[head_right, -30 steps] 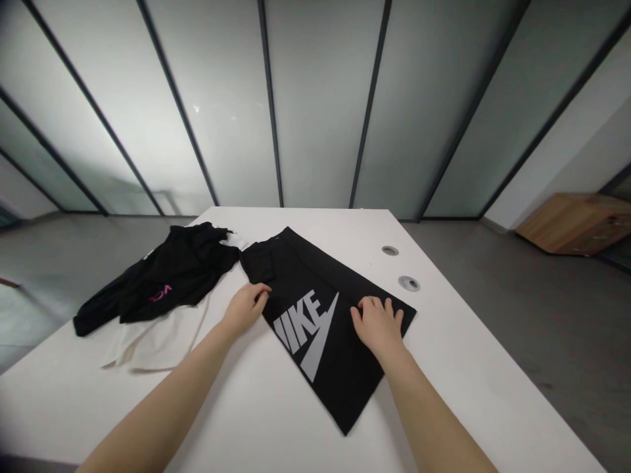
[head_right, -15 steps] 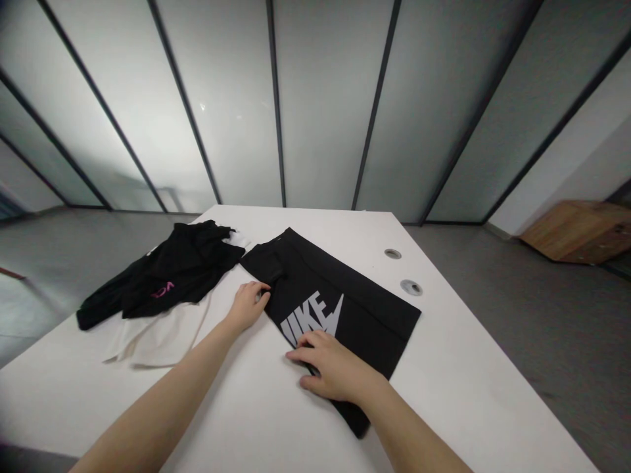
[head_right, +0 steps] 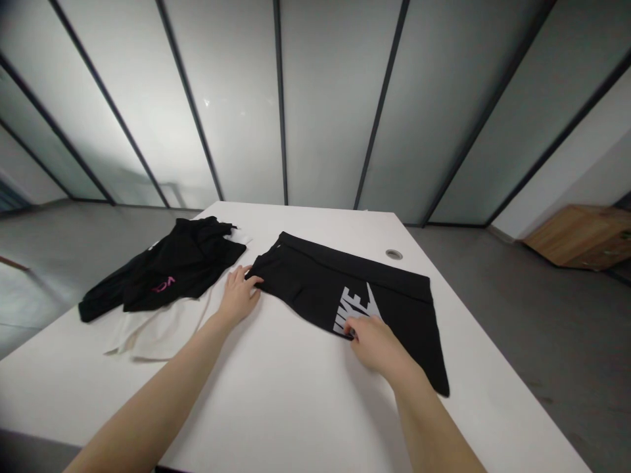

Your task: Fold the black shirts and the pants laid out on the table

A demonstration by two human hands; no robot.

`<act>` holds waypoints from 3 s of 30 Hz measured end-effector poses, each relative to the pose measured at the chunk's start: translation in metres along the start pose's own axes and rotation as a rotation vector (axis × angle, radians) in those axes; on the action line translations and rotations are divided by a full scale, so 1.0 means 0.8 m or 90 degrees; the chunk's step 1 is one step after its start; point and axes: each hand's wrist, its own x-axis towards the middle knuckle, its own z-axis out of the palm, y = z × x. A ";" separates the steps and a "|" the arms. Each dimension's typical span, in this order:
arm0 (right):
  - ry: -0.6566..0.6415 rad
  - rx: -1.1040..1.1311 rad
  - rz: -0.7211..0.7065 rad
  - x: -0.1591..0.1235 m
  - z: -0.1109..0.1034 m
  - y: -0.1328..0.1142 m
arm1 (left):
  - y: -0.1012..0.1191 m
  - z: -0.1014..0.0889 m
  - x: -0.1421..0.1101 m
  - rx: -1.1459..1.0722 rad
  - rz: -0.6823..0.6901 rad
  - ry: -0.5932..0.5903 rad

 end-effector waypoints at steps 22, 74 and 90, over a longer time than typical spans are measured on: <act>0.090 0.022 0.000 0.025 0.000 0.028 | 0.001 -0.043 0.004 -0.068 0.161 -0.131; 0.199 0.039 0.200 0.033 -0.017 0.176 | -0.093 -0.032 0.021 -0.290 -0.067 0.015; 0.242 0.152 0.145 0.001 -0.061 0.126 | -0.079 -0.094 0.010 -0.424 0.017 -0.231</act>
